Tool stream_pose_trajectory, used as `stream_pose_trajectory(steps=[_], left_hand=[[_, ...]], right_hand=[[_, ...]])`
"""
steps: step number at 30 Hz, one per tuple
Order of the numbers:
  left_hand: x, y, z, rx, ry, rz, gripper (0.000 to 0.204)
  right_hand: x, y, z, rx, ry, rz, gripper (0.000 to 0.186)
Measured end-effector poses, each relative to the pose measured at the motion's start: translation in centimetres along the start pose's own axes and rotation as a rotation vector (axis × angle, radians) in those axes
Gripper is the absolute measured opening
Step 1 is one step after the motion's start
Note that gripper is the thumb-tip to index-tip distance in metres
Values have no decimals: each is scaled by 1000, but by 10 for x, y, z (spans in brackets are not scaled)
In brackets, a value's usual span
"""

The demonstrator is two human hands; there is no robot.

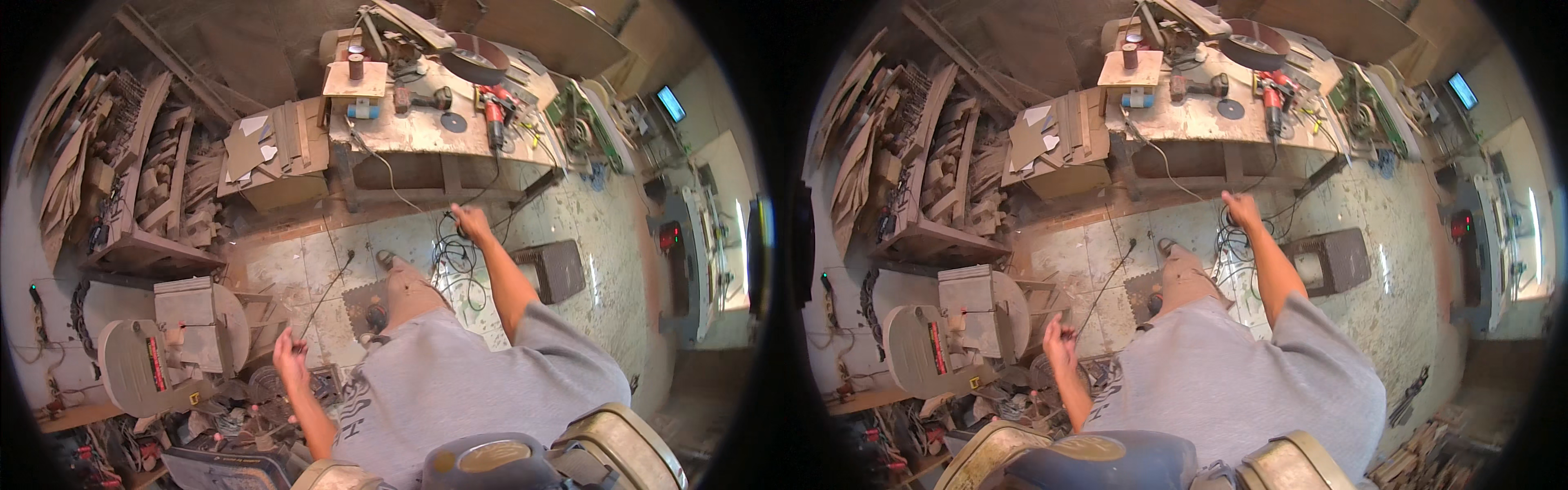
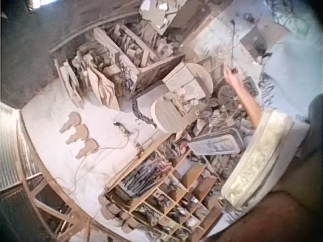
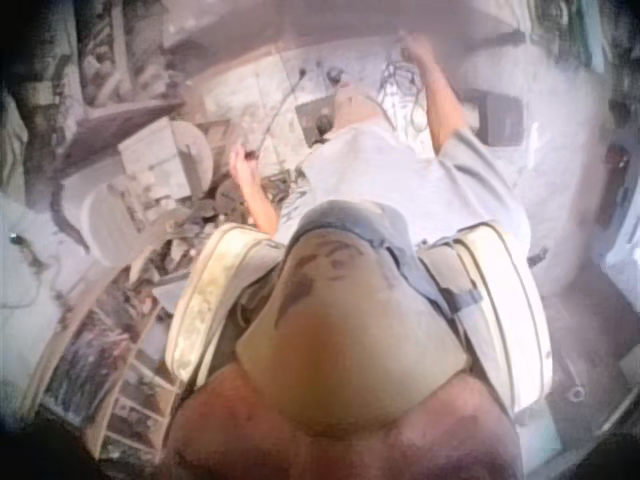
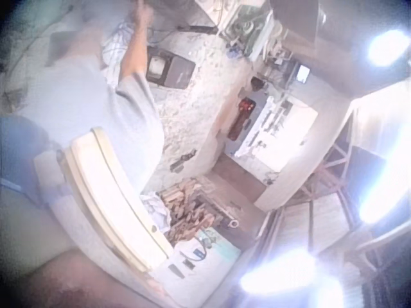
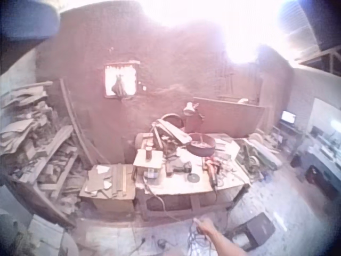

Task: The person holds a wooden guitar neck and sands the edges and back using a large industrial belt sander.

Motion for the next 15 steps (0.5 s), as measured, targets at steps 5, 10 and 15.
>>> stream_pose_trajectory(steps=[5, 10, 15], left_hand=[[9, 20, 9, 65, 19, -361, 29], [38, -62, -3, -16, 24, -484, 26], [60, -104, -6, -103, 64, -559, 30]], right_hand=[[-202, 31, 75, 170, -58, -181, 81], [-328, 18, 93, 1273, 573, 186, 56], [-358, -76, 127, 1101, 572, 220, 51]])
Point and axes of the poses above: each hand's wrist, its own x-axis away from the middle knuckle, its own y-axis out of the back of the hand, z = x × y, the point moved 7 cm from there along -x, towards the middle knuckle, and after that the axes turned 1 degree about x, right-handed, at the moved point
